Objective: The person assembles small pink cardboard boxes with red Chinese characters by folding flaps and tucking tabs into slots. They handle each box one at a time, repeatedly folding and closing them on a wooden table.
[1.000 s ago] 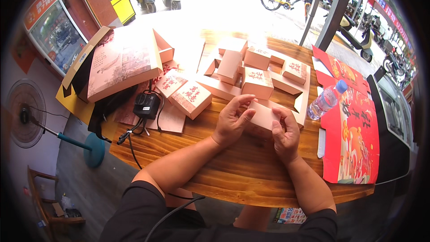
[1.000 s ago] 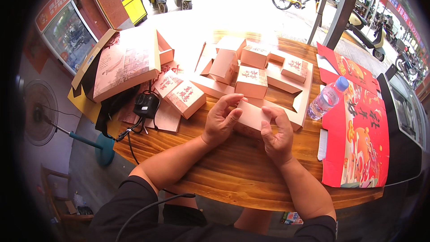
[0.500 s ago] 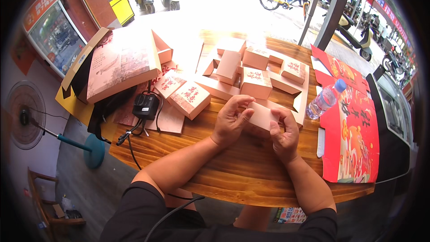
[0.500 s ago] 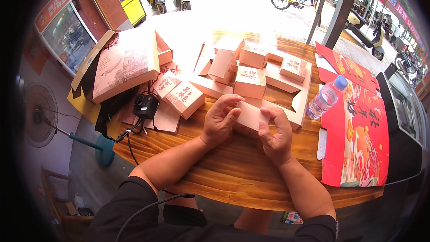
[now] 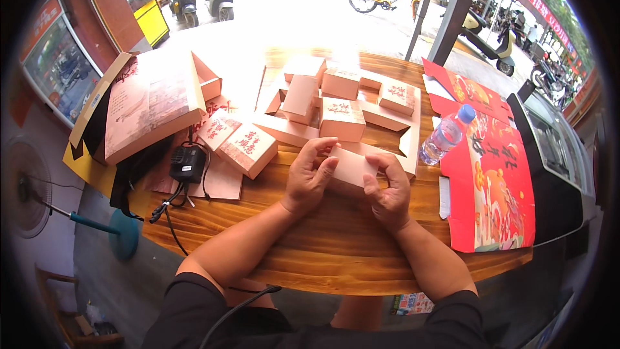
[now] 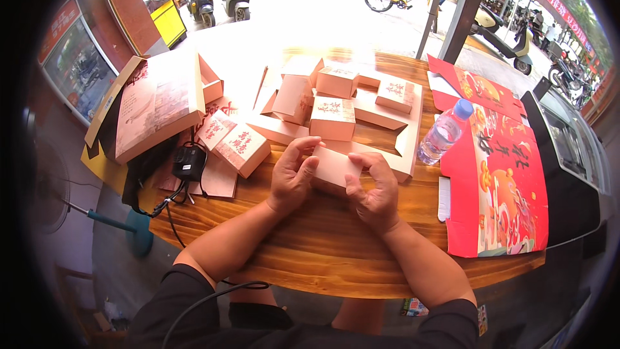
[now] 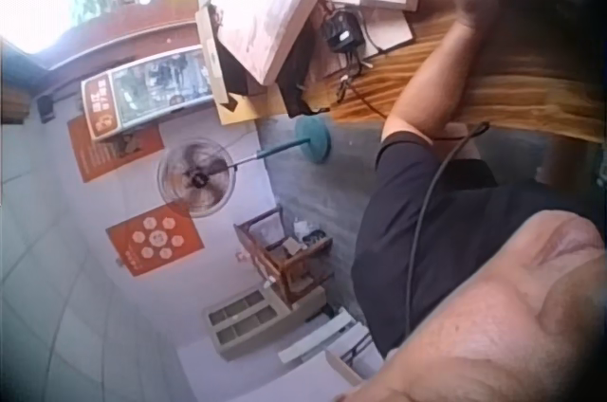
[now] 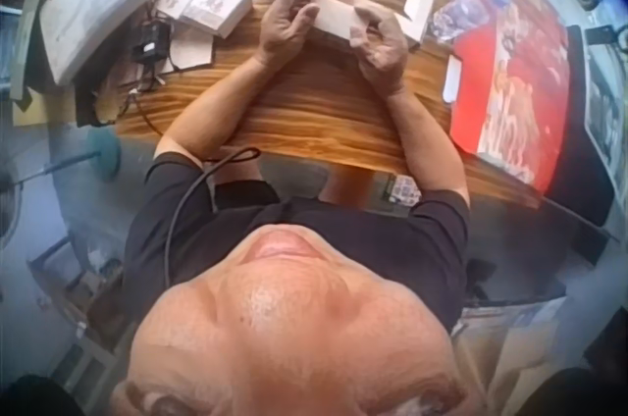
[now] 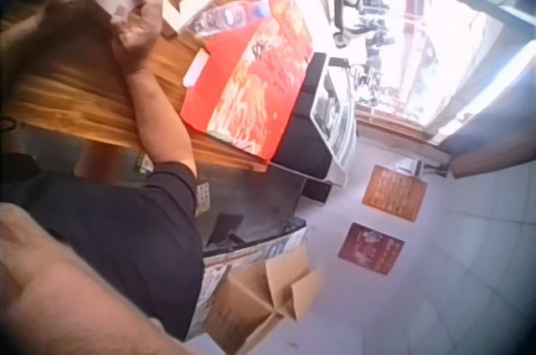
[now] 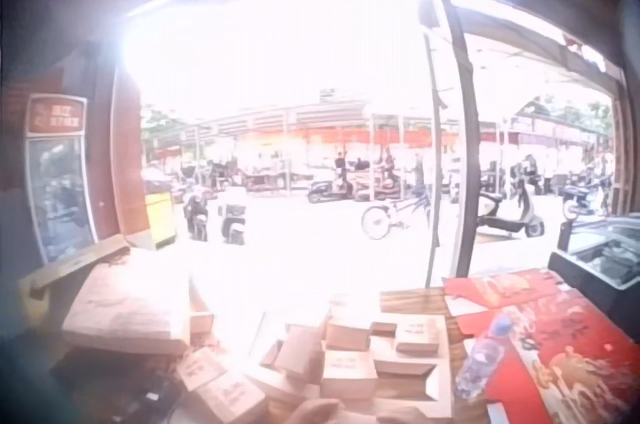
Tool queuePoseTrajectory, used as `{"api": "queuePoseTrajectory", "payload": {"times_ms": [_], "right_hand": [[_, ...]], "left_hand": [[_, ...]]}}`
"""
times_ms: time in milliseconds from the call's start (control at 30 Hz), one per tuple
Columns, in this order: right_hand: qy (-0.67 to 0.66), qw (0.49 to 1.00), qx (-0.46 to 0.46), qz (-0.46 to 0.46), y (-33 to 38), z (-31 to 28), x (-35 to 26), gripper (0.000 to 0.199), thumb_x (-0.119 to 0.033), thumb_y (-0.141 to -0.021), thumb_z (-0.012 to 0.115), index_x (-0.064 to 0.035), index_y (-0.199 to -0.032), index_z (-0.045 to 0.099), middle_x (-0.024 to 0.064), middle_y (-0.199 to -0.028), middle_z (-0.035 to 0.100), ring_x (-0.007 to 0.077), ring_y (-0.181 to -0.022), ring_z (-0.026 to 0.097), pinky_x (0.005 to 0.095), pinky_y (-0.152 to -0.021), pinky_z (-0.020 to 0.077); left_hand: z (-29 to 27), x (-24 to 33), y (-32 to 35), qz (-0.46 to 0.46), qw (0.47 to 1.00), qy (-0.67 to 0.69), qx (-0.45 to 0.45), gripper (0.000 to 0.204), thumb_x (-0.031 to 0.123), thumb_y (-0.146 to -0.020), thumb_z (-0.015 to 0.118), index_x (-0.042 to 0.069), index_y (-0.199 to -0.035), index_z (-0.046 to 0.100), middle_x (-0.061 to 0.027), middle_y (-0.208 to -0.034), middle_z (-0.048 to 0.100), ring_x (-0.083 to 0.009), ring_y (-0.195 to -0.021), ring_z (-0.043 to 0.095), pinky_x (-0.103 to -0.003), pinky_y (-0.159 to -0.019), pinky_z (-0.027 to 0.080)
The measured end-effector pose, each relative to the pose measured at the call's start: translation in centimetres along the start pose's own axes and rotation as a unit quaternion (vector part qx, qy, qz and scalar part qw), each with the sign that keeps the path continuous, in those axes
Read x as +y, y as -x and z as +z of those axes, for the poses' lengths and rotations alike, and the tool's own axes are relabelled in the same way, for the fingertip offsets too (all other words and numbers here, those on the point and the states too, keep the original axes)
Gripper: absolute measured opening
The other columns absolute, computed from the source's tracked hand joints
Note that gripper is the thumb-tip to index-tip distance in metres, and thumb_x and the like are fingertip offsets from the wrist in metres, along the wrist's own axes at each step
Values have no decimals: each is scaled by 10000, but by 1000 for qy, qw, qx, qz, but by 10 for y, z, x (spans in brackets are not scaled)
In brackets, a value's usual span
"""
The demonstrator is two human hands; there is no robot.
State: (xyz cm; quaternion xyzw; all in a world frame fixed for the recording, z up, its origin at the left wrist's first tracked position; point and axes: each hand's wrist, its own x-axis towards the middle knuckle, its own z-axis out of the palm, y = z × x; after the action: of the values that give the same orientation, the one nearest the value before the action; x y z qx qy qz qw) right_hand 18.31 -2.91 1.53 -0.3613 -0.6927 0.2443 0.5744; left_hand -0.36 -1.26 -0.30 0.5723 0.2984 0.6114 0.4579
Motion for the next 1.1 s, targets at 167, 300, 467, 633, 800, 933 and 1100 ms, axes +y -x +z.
{"api": "queuePoseTrajectory", "payload": {"times_ms": [167,300,467,633,800,933,1100], "right_hand": [[26,999,-6,-19,-1,-2,-4,284,-121,-845,674,14,-1090,620,131,-1017,616,226,-907,593,312,-829,488],[15,1000,-6,-20,-1,-1,-2,284,-113,-837,673,13,-1085,617,134,-1017,613,233,-906,592,317,-829,486],[0,1000,-5,-6,0,1,-1,293,-102,-830,670,9,-1095,610,139,-1016,609,243,-904,593,322,-830,485],[6,999,-7,-35,-3,-2,-5,300,-98,-826,673,6,-1101,607,156,-1017,609,275,-913,601,342,-832,489],[18,999,-7,-33,-3,-3,-8,295,-92,-818,692,17,-1083,620,168,-1029,620,302,-939,612,367,-855,498],[23,997,1,-67,-3,-4,-8,295,-92,-820,686,24,-1083,616,173,-1054,623,314,-971,610,367,-875,495],[12,998,1,-54,-2,-3,-4,294,-106,-829,664,21,-1090,614,176,-1064,619,315,-994,605,373,-896,489]], "left_hand": [[-2,0,0,8,1000,-21,-8,314,153,-990,590,28,-1272,535,-61,-1149,582,-94,-966,555,-229,-833,475],[-2,2,0,17,999,-42,-10,297,156,-992,586,29,-1256,542,-51,-1153,573,-91,-961,550,-224,-833,470],[-3,2,-1,20,999,-45,-14,256,136,-996,566,37,-1232,552,-33,-1163,563,-82,-934,541,-223,-822,465],[-5,3,-1,22,998,-60,-20,236,89,-995,543,39,-1226,547,-19,-1168,562,-78,-938,530,-218,-831,453],[-4,2,1,-11,1000,-4,-16,259,115,-1009,537,24,-1252,532,-52,-1144,587,-104,-1015,544,-237,-915,435],[0,6,0,-8,999,-31,-19,255,115,-1014,521,20,-1250,537,-52,-1131,598,-113,-1029,545,-250,-929,434],[-3,3,-1,-21,999,-24,-21,244,137,-1021,506,4,-1220,552,-59,-1127,602,-119,-1038,545,-258,-940,430]]}}
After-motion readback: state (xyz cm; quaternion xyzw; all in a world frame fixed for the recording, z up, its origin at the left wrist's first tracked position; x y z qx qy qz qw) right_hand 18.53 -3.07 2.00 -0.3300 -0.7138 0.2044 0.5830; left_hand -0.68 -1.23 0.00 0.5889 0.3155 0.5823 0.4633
